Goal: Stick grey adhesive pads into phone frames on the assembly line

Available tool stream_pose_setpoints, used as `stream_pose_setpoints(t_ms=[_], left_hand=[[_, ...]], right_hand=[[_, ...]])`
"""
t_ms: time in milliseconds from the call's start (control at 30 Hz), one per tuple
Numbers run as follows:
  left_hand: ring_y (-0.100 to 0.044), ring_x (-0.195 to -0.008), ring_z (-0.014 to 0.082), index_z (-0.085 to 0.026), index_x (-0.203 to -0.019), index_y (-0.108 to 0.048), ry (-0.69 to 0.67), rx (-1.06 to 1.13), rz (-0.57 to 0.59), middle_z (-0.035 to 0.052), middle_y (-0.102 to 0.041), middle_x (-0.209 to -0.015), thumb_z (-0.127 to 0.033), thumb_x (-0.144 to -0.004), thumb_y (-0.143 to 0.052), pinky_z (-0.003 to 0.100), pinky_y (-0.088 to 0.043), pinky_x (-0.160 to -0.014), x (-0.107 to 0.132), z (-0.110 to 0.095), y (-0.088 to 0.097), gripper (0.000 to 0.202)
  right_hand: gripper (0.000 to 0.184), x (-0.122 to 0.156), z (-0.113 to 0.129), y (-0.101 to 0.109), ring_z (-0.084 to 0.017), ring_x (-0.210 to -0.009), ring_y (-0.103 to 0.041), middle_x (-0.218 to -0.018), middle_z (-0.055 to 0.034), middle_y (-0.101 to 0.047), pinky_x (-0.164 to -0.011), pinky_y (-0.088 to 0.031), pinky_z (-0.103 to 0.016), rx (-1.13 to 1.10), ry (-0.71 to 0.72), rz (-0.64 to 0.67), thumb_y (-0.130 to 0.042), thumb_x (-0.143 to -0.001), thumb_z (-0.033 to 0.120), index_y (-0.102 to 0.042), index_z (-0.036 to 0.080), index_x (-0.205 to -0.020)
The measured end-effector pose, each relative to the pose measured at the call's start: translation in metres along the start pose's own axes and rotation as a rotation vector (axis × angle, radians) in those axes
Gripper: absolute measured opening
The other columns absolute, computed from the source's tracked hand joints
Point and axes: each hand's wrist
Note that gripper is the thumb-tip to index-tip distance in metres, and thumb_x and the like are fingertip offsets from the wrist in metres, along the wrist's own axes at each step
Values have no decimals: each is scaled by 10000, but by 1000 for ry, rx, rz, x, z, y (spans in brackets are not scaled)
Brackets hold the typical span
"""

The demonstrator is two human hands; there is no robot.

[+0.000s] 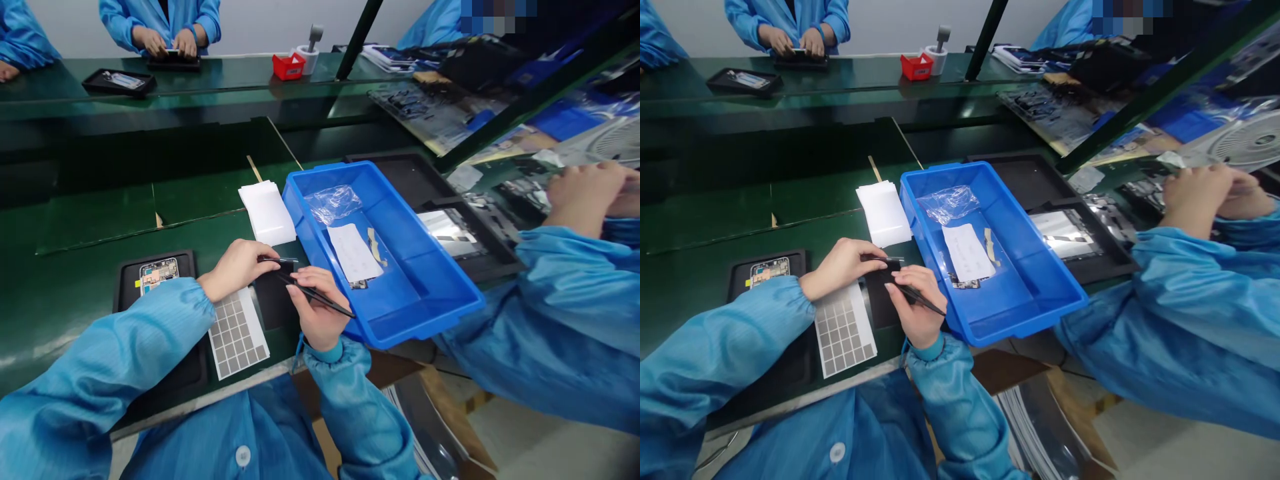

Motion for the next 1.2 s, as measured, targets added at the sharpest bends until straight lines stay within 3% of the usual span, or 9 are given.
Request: stream_pose_setpoints(t_ms=[133,400,933,1200], left_hand=[[-709,-815,156,-205,-912,-769,-19,-1,-41,-17,-762,-900,-209,-872,-715,228,-487,-736,8,-3,0,67],[-713,-821,161,-210,-902,-774,-41,-29,-65,-17,-762,-905,-191,-876,-702,239,-499,-741,11,-4,0,78],[-713,-827,169,-209,-912,-775,9,-23,-22,-14,-765,-915,-194,-885,-689,244,-505,-756,10,-7,-2,92],[-698,-888,219,-212,-1004,-748,55,-238,20,34,-749,-972,-240,-942,-615,310,-511,-792,4,-1,-14,149]], right_hand=[[179,-8,-2,-4,-249,-961,-695,-884,-36,-712,-913,-554,-481,-48,1,-51,-740,-811,86,-687,230,-903],[140,-11,-4,-5,-246,-924,-708,-893,-47,-721,-885,-580,-472,-66,-39,-16,-749,-819,123,-685,223,-894],[110,-7,-8,-6,-237,-875,-710,-848,-42,-714,-845,-594,-461,-45,-71,-53,-768,-804,162,-685,219,-848],[119,-13,1,-7,-218,-824,-703,-819,-37,-711,-824,-589,-444,-14,-103,-134,-786,-788,209,-669,211,-808]])
Point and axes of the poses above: each hand's wrist, its own x-axis away from the middle knuckle, its own y-axis out of the back of the hand, z = x × y
